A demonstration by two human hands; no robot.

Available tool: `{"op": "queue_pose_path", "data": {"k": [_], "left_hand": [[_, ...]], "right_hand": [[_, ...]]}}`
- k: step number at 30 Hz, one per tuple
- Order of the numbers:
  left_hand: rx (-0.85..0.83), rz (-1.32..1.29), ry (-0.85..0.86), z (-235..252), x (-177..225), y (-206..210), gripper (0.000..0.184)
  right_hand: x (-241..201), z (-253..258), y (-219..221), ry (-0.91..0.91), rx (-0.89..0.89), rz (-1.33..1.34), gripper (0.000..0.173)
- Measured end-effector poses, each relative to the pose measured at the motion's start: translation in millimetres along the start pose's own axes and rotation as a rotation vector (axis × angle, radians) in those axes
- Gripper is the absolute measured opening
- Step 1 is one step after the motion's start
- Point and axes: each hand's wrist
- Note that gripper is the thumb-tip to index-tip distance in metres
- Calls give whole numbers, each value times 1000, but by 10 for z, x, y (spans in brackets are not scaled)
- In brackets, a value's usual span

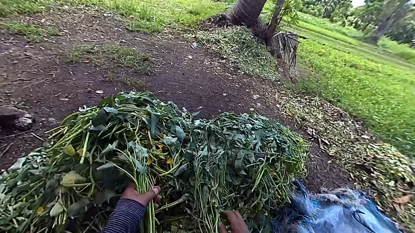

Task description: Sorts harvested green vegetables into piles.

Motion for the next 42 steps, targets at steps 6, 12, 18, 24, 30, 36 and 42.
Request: {"op": "queue_pose_path", "data": {"k": [6,12,18,24,30,36,42], "left_hand": [[39,-33,42,16,-28,13,59],[39,-66,6,-49,41,-139,60],[-36,-94,-68,-90,18,-182,58],[-189,129,-186,-143,-232,44,66],[-279,636,-207,-197,-276,169,84],[-162,414,-64,-316,-214,215,81],[79,280,84,-224,-65,-50,78]], "right_hand": [[-598,1124,498,361,-354,154,53],[-556,1291,750,359,-301,130,49],[-929,675,364,333,-275,787,23],[-1022,117,410,189,-352,724,17],[-857,-110,467,-106,-372,664,23],[-920,5,506,204,-435,978,39],[-628,7,829,198,-506,381,40]]}}
Point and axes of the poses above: each hand's wrist, its own z-axis towards the middle knuckle, its own y-axis out of the palm, x = y × z, and after that the axes turned 7 degrees about -z, right-handed
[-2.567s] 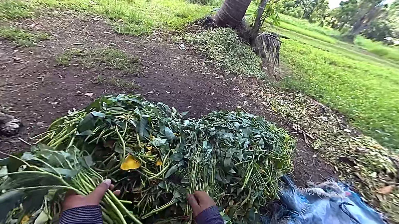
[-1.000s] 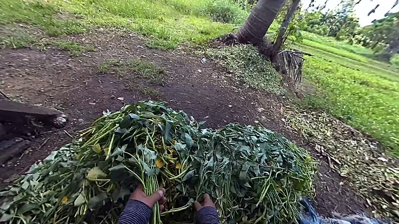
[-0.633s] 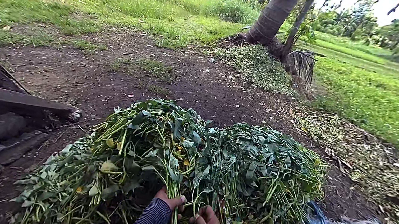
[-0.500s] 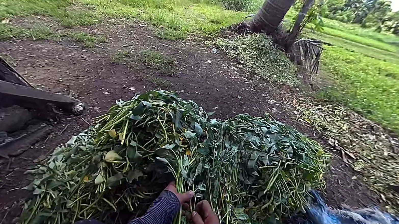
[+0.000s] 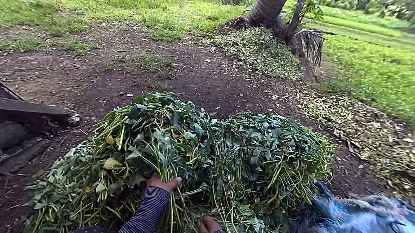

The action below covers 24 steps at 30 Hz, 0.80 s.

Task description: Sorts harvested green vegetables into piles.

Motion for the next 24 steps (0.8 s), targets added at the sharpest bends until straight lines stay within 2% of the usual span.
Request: {"op": "queue_pose_path", "data": {"k": [3,5,7,9,12,16,21,24], "left_hand": [[-44,99,-3,37,-58,-33,78],[-54,97,17,-33,-126,56,79],[-54,115,41,-105,-98,122,81],[-54,83,54,-143,-63,135,83],[-38,-18,55,-100,-85,99,81],[-22,-69,40,-99,-150,94,78],[32,-36,41,-110,-154,111,75],[121,-14,75,11,-94,-35,78]], "right_hand": [[141,38,23,-102,23,191,43],[-153,-71,-100,-160,-48,214,51],[-404,-83,-118,-247,-47,204,47],[-538,-89,-56,-261,-9,317,39],[-548,-112,59,-230,18,538,34],[-520,-196,66,-94,-1,733,35],[-518,-295,49,-20,42,548,33],[-297,-296,69,65,5,500,34]]}}
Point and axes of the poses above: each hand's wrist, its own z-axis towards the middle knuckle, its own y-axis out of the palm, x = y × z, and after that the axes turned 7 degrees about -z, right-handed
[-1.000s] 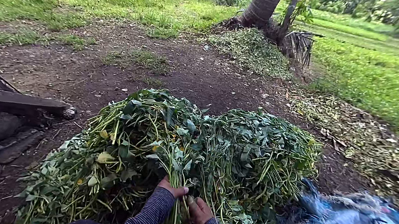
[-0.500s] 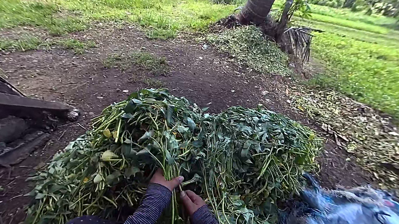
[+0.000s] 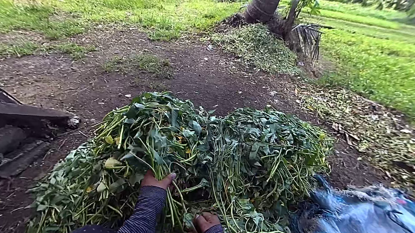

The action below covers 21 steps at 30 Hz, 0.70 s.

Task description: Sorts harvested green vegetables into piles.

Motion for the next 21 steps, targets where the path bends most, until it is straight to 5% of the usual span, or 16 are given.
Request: {"op": "queue_pose_path", "data": {"k": [3,6,11,21], "left_hand": [[-37,82,-6,-13,-44,28,77],[-58,151,-21,-62,-48,104,78],[-19,65,6,-50,12,62,78],[3,54,-12,25,-97,59,80]], "right_hand": [[97,-47,-60,-23,-102,152,42],[-109,-83,-101,-142,-214,30,54],[-104,-56,-21,-303,-63,-43,28],[41,-49,-251,-280,-42,-453,39]]}}
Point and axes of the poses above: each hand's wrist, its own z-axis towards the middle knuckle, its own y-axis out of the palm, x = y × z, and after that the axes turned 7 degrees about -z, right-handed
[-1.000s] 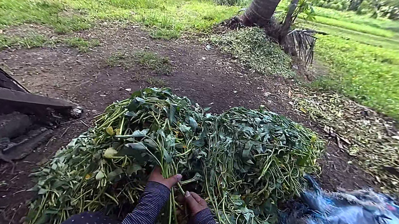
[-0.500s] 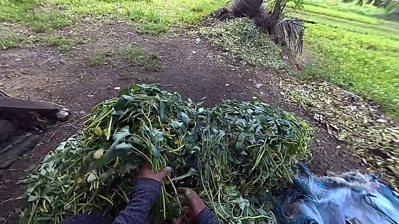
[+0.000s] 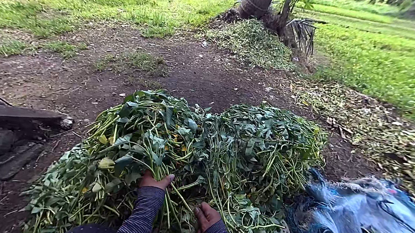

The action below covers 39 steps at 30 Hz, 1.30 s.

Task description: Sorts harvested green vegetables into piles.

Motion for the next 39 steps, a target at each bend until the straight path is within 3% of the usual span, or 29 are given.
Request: {"op": "queue_pose_path", "data": {"k": [3,6,8,10,16,19,20,22,24,29,31,33,36,39], "left_hand": [[-5,69,6,3,-44,56,83],[73,36,30,27,-75,0,80],[115,-23,57,50,24,-147,79],[84,-16,73,73,26,-175,76],[14,-52,29,-57,123,-76,74],[-18,-156,30,-25,130,-52,78],[-27,-193,29,-18,125,-50,78],[-28,-264,22,19,113,-78,74],[8,-302,14,67,120,-146,69],[64,-267,-12,124,147,-200,70],[66,-271,-3,144,148,-179,66],[39,-245,0,134,159,-162,65],[26,-218,7,124,138,-131,68],[117,-242,26,174,133,-198,72]], "right_hand": [[64,63,-67,43,-38,-175,42],[523,189,13,72,-21,-339,44],[848,216,100,139,19,-249,44],[725,176,-5,168,5,-139,44],[133,183,-201,-152,82,-216,43],[142,363,-42,-301,-13,-172,76],[147,408,15,-303,-58,-148,75],[146,411,106,-248,-97,-27,44],[175,345,173,-205,-105,183,31],[-46,95,124,57,-141,480,34],[-39,132,132,74,-170,600,45],[-72,185,115,23,-209,487,49],[-190,192,130,-4,-189,128,36],[-133,67,119,7,-235,-67,39]]}}
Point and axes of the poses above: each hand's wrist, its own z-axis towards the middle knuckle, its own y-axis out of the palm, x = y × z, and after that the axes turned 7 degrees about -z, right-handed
